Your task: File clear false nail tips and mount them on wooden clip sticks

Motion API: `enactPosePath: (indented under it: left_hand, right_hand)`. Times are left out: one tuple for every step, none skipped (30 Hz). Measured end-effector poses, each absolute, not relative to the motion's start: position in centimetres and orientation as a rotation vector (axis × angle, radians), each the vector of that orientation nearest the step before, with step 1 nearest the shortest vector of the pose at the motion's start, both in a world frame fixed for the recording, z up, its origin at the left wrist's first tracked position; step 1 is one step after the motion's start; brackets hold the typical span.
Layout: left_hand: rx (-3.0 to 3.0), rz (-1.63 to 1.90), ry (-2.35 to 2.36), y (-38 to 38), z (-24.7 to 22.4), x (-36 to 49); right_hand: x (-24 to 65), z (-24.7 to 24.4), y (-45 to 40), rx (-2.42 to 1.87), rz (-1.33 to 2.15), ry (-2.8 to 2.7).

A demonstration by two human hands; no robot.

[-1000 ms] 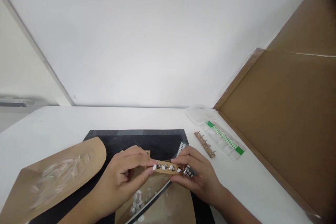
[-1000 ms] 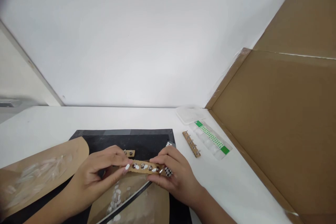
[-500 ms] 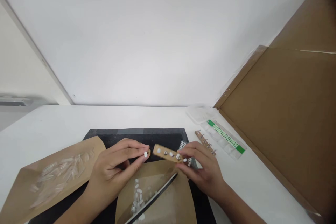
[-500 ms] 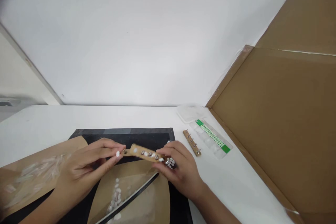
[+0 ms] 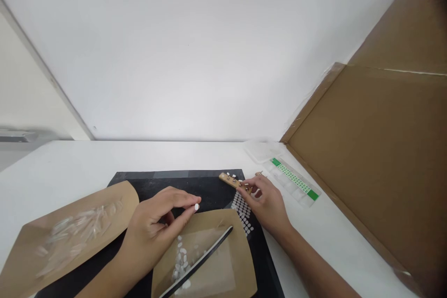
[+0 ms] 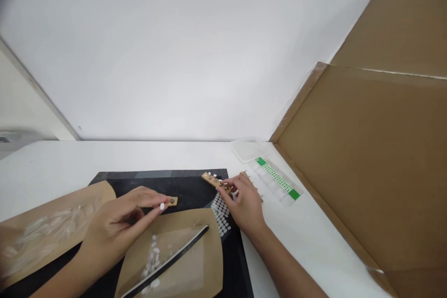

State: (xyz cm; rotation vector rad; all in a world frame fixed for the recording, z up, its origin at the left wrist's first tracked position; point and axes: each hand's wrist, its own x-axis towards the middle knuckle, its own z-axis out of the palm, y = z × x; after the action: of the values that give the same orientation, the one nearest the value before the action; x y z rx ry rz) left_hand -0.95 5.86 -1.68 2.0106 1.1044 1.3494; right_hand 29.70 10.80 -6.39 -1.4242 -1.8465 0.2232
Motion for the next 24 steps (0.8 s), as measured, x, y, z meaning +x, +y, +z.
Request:
enactPosePath:
  left_hand:
    - [1.999,1.336,1.115,5.8,-1.8,-0.9]
    - [1.984,1.323,1.13,5.8,-2.0,-0.9]
    - [1.968,1.325,1.14,5.8,-2.1,-0.9]
    - [1.951,1.338,1.145,5.7,-2.2,-0.9]
    - [1.937,1.354,1.147,5.7,-2.3,-0.8]
    - [1.925,1.371,1.145,5.6,-2.3,-0.7]
    - [1.911,1.386,1.141,5.6,-2.3,-0.6]
    - [1.891,1.391,1.133,5.6,-2.2,-0.5]
    - [1.865,1.385,1.121,5.5,-2.1,-0.4]
    - [1.836,1.367,1.107,5.5,-2.0,-0.3]
    - [1.81,1.345,1.09,5.4,-1.9,-0.2]
    - [1.796,1.326,1.072,5.4,-1.8,-0.1]
    - [1.798,1.311,1.057,5.3,-1.7,0.0]
    - [1.817,1.303,1.043,5.3,-1.6,0.1]
    - [1.849,1.308,1.027,5.3,-1.6,0.1]
    - [1.888,1.318,1.01,5.3,-1.7,0.2]
    - [1.931,1.328,0.99,5.3,-1.7,0.2]
    - [1.974,1.34,0.97,5.3,-1.8,0.3]
    - [2.013,1.358,0.947,5.3,-1.9,0.3]
    - [2.048,1.377,0.925,5.4,-2.0,0.4]
    - [2.075,1.393,0.905,5.4,-2.1,0.4]
    - [2.095,1.404,0.888,5.4,-2.2,0.5]
    - [2.111,1.413,0.874,5.4,-2.3,0.6]
    - [2.122,1.416,0.864,5.4,-2.5,0.6]
  right_hand:
    - [29.6,-6.4,10.8,-1.428,0.223,-1.86]
    - [29.5,-6.5,10.8,-1.433,0.223,-1.872]
    - [29.5,-6.5,10.8,-1.439,0.224,-1.88]
    - [29.4,-6.4,10.8,-1.446,0.226,-1.889]
    - [29.5,-6.4,10.8,-1.455,0.23,-1.895]
    - [29.5,-6.5,10.8,-1.464,0.236,-1.903]
    - [29.5,-6.5,10.8,-1.473,0.244,-1.91]
    - [29.6,-6.5,10.9,-1.482,0.252,-1.917]
    - [29.6,-6.6,10.9,-1.49,0.262,-1.923]
    - [29.7,-6.7,10.9,-1.496,0.27,-1.927]
    - [29.7,-6.7,10.8,-1.501,0.276,-1.928]
    - [29.7,-6.6,10.8,-1.505,0.278,-1.925]
    - [29.7,-6.5,10.7,-1.509,0.274,-1.917]
    - [29.7,-6.3,10.6,-1.517,0.26,-1.905]
    - [29.7,-6.0,10.4,-1.516,0.237,-1.883]
    - [29.5,-5.7,10.2,-1.485,0.217,-1.855]
    - [29.3,-5.3,9.9,-1.436,0.196,-1.829]
    - [29.0,-5.0,9.5,-1.325,0.188,-1.793]
    - [28.6,-4.6,9.1,-1.161,0.219,-1.776]
    - [28.1,-4.3,8.6,-1.06,0.251,-1.809]
    - [27.5,-4.1,8.0,-0.999,0.278,-1.847]
    - [26.8,-3.9,7.4,-0.934,0.305,-1.882]
    - [26.1,-3.7,6.8,-0.867,0.342,-1.911]
    - [25.4,-3.6,6.2,-0.781,0.419,-1.907]
